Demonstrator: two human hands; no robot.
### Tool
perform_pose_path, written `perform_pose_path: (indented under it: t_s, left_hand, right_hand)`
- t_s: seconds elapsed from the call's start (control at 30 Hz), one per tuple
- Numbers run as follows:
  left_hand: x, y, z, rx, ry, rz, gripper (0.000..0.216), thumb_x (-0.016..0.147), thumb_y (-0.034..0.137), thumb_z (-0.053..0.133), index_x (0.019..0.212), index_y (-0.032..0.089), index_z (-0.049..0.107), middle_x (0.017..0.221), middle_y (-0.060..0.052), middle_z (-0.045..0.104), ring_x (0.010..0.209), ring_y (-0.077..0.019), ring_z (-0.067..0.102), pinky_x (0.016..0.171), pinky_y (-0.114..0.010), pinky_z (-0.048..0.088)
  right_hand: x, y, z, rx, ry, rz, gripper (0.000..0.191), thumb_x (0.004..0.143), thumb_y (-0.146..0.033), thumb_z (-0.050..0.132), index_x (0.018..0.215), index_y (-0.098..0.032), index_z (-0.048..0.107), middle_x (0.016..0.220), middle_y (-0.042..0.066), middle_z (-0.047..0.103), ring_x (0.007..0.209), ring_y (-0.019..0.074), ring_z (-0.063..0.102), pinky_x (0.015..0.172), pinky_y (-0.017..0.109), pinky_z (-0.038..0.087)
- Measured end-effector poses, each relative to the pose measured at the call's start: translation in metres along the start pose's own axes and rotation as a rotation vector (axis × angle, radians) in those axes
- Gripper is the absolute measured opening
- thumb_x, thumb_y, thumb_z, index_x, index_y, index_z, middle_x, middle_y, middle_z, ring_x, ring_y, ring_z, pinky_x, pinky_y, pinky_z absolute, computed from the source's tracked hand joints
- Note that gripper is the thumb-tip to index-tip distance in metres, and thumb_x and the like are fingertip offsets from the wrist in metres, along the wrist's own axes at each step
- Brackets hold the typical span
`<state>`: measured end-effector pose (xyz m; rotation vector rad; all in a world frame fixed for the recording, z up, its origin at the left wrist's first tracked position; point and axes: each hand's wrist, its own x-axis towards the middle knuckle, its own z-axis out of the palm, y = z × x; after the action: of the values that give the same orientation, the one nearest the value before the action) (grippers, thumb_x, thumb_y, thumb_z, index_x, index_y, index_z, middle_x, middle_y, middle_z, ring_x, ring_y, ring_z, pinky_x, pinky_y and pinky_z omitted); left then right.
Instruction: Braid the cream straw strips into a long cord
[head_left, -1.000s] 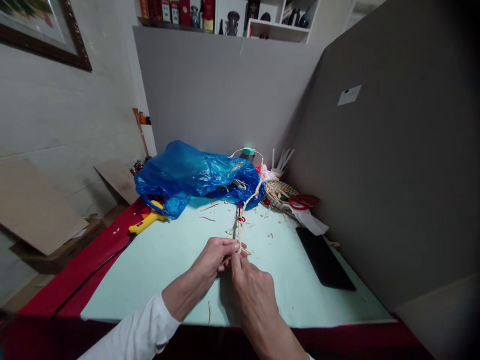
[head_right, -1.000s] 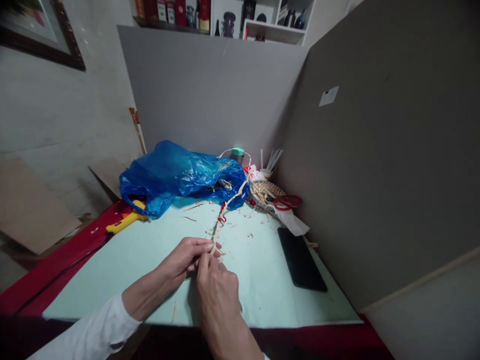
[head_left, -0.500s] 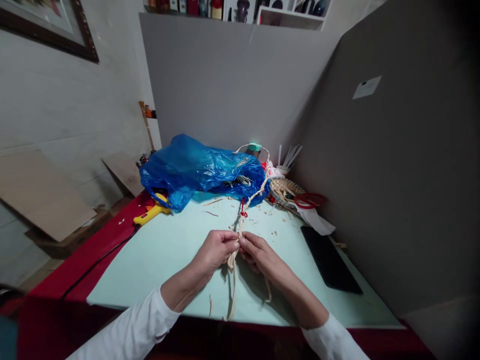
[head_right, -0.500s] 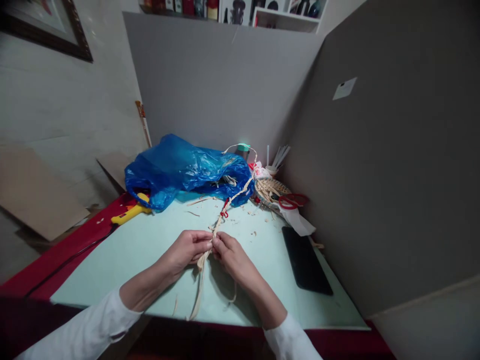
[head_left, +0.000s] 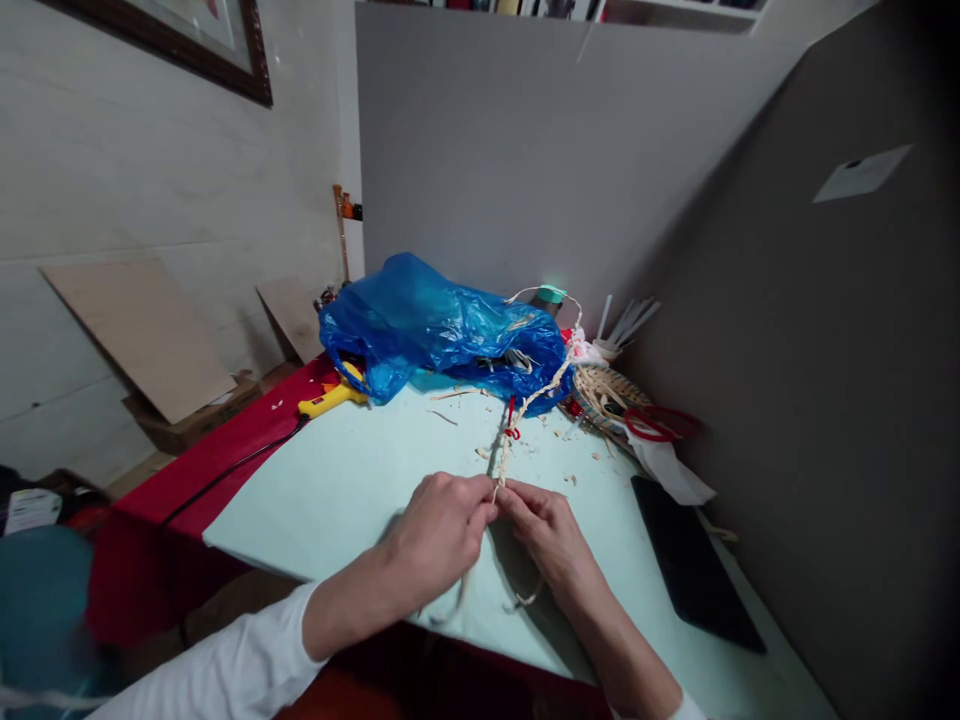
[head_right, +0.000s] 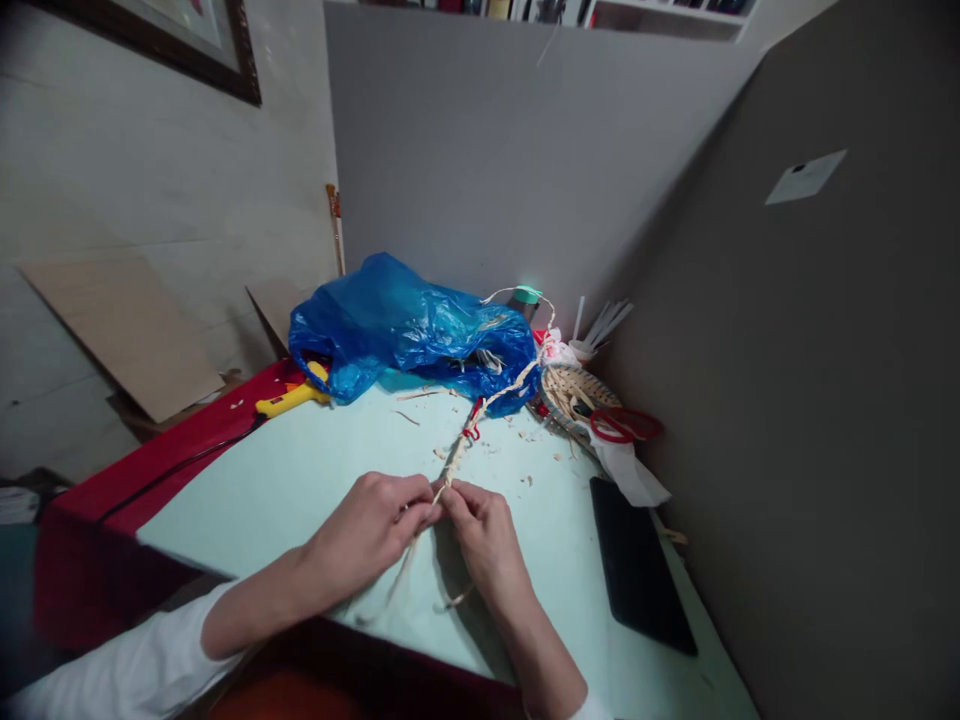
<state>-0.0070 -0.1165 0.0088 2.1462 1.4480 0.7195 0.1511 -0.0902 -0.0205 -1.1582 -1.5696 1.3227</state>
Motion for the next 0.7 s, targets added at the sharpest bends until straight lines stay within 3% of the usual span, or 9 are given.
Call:
perform_pose_path:
  t_s: [0.1, 0.2, 0.27, 0.3, 0.33, 0.4, 0.47, 0.53, 0.7]
  left_hand:
    - [-0.010, 0.014, 0.014, 0.173, -0.116, 0.091, 0.031, 0.084, 0.006, 0.039, 0.102, 0.010, 0.065, 0.096, -0.016, 0.070, 0.083, -0.0255, 0.065, 0.072, -0.035, 0.044]
    - [-0.010, 0.019, 0.011, 0.193, -0.211, 0.153, 0.026, 0.084, 0.008, 0.043, 0.096, 0.009, 0.066, 0.090, -0.017, 0.070, 0.079, -0.0263, 0.064, 0.070, -0.036, 0.044]
    - [-0.001, 0.014, -0.001, 0.009, -0.135, 0.084, 0.024, 0.089, 0.025, 0.048, 0.076, 0.015, 0.065, 0.074, -0.009, 0.068, 0.068, -0.0216, 0.060, 0.068, -0.034, 0.043]
    - [0.005, 0.009, -0.008, -0.080, 0.004, 0.008, 0.027, 0.089, 0.029, 0.048, 0.070, 0.016, 0.063, 0.072, -0.007, 0.066, 0.069, -0.0201, 0.059, 0.069, -0.033, 0.042]
    - [0.012, 0.004, -0.013, -0.166, 0.125, -0.046, 0.025, 0.089, 0.030, 0.049, 0.072, 0.017, 0.062, 0.076, -0.007, 0.066, 0.073, -0.0194, 0.059, 0.071, -0.032, 0.042]
    - [0.027, -0.008, -0.016, -0.406, 0.140, -0.070, 0.014, 0.085, 0.028, 0.055, 0.088, 0.016, 0.061, 0.088, -0.006, 0.065, 0.082, -0.0184, 0.058, 0.075, -0.030, 0.042]
    - [0.038, -0.017, -0.010, -0.730, -0.090, -0.140, 0.021, 0.083, 0.032, 0.058, 0.097, 0.016, 0.057, 0.087, -0.005, 0.063, 0.075, -0.0152, 0.057, 0.067, -0.026, 0.042]
    - [0.045, -0.023, -0.001, -0.964, -0.378, -0.200, 0.016, 0.083, 0.030, 0.056, 0.089, 0.015, 0.053, 0.076, -0.003, 0.060, 0.058, -0.0097, 0.050, 0.054, -0.022, 0.036]
    - [0.047, -0.028, 0.009, -1.096, -0.503, -0.238, 0.006, 0.084, 0.021, 0.052, 0.083, 0.016, 0.051, 0.058, 0.002, 0.054, 0.041, -0.0031, 0.025, 0.041, -0.017, 0.015]
  right_hand:
    - [-0.002, 0.001, -0.002, 0.245, -0.023, 0.153, 0.038, 0.081, -0.050, 0.065, 0.090, -0.013, 0.069, 0.054, -0.005, 0.043, 0.049, 0.0066, 0.029, 0.050, 0.021, 0.022]
    - [-0.003, -0.002, -0.004, 0.399, -0.042, 0.208, 0.039, 0.078, -0.047, 0.071, 0.100, -0.016, 0.070, 0.066, -0.002, 0.052, 0.051, 0.0061, 0.035, 0.050, 0.019, 0.026]
    - [-0.004, -0.005, -0.004, 0.434, -0.029, 0.222, 0.037, 0.076, -0.048, 0.072, 0.097, -0.017, 0.070, 0.065, -0.004, 0.050, 0.050, 0.0052, 0.034, 0.048, 0.018, 0.025]
    - [-0.005, -0.007, -0.003, 0.437, -0.021, 0.230, 0.036, 0.076, -0.048, 0.073, 0.095, -0.018, 0.070, 0.064, -0.004, 0.047, 0.050, 0.0046, 0.033, 0.047, 0.017, 0.024]
    - [-0.005, -0.009, -0.003, 0.430, -0.013, 0.238, 0.036, 0.075, -0.048, 0.073, 0.093, -0.018, 0.069, 0.063, -0.005, 0.045, 0.049, 0.0041, 0.030, 0.046, 0.017, 0.022]
    - [-0.006, -0.012, -0.002, 0.406, -0.001, 0.242, 0.036, 0.075, -0.049, 0.074, 0.090, -0.017, 0.069, 0.062, -0.006, 0.042, 0.048, 0.0033, 0.026, 0.045, 0.016, 0.019]
    - [-0.006, -0.013, -0.001, 0.397, -0.004, 0.226, 0.036, 0.075, -0.050, 0.073, 0.090, -0.017, 0.068, 0.063, -0.005, 0.043, 0.049, 0.0037, 0.028, 0.046, 0.016, 0.021]
    - [-0.007, -0.012, -0.002, 0.373, -0.023, 0.211, 0.037, 0.078, -0.051, 0.070, 0.096, -0.019, 0.066, 0.065, -0.004, 0.045, 0.050, 0.0045, 0.030, 0.047, 0.017, 0.023]
    - [-0.013, -0.008, -0.008, 0.041, -0.099, 0.042, 0.036, 0.089, -0.049, 0.055, 0.104, -0.018, 0.063, 0.060, -0.004, 0.046, 0.048, 0.0082, 0.033, 0.047, 0.021, 0.026]
